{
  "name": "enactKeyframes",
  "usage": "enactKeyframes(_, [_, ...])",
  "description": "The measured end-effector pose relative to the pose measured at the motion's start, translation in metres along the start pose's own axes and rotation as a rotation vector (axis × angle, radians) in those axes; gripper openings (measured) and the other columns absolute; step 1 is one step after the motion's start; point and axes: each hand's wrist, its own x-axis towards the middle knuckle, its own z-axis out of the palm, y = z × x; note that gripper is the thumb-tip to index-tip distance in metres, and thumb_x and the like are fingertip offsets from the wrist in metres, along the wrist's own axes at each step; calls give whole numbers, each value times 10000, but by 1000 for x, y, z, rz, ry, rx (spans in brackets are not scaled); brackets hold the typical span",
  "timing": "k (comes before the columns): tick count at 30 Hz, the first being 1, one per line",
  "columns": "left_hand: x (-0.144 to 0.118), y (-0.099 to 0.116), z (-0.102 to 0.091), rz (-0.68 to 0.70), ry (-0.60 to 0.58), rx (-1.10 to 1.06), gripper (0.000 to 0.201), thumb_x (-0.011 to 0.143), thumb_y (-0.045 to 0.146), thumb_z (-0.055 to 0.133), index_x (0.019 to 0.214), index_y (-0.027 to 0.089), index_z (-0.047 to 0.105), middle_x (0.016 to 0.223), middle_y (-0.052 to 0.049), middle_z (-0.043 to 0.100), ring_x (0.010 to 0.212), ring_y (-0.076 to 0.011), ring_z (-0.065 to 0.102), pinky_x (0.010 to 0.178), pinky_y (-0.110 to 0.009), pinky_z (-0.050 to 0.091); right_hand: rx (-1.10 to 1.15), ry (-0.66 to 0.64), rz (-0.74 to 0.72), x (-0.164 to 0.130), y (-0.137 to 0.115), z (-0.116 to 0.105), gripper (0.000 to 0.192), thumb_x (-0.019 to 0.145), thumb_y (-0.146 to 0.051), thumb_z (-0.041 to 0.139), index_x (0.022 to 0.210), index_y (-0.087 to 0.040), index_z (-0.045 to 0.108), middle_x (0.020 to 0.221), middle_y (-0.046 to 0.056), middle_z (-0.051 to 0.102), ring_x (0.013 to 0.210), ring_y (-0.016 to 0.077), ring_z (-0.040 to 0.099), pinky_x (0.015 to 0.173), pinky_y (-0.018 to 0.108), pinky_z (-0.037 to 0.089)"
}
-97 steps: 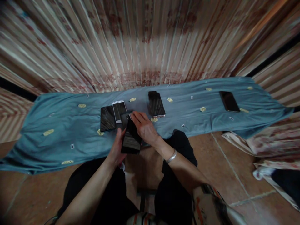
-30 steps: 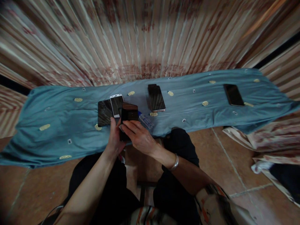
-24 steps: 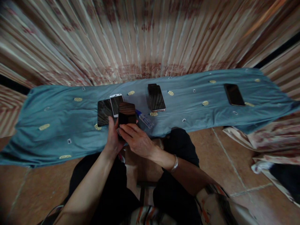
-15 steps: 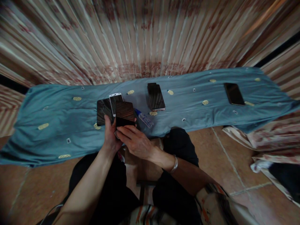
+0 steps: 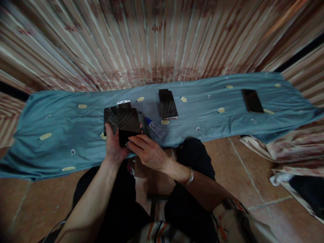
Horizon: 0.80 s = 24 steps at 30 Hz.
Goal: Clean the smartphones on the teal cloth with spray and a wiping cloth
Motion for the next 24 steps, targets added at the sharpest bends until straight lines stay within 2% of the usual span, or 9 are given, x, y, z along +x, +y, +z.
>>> enactKeyframes(7, [0,2,1,39,-9,-15,709,983,679,218,1063,166,701,1069,-148,770,1103,-290,714,926,-459,582,-8,-3,31,-3,4,0,386,969,-64,447,1278,-141,665,1302,117,683,1221,238,593,1066,422,559])
enactKeyframes(12, [1,6,0,63,-23,-12,710,987,671,226,1167,173,698,1058,-143,771,1140,-295,700,966,-464,561,17,-1,66,-5,7,-4,374,981,-82,472,1292,-160,664,1309,117,684,1235,233,586,1056,414,565])
enactKeyframes(16, [4,6,-5,116,-60,-3,681,971,682,312,1241,180,684,1083,-138,771,1153,-298,694,982,-474,550,-13,42,66,-7,9,-7,343,993,-88,467,1257,-129,682,1281,126,700,1208,233,603,1037,397,578])
enactKeyframes(20, [4,3,-9,94,-72,12,692,950,703,353,1219,166,697,1129,-156,762,1176,-317,681,989,-489,544,-29,34,83,-7,11,-8,353,1003,-96,446,1260,-141,684,1275,112,703,1197,229,611,1031,392,583])
enactKeyframes(24, [3,3,-11,53,-84,26,707,964,687,323,1158,132,716,1151,-183,754,1195,-331,670,983,-487,547,-30,62,97,-5,15,-7,360,1001,-92,437,1264,-107,682,1258,142,707,1189,238,607,1029,402,581])
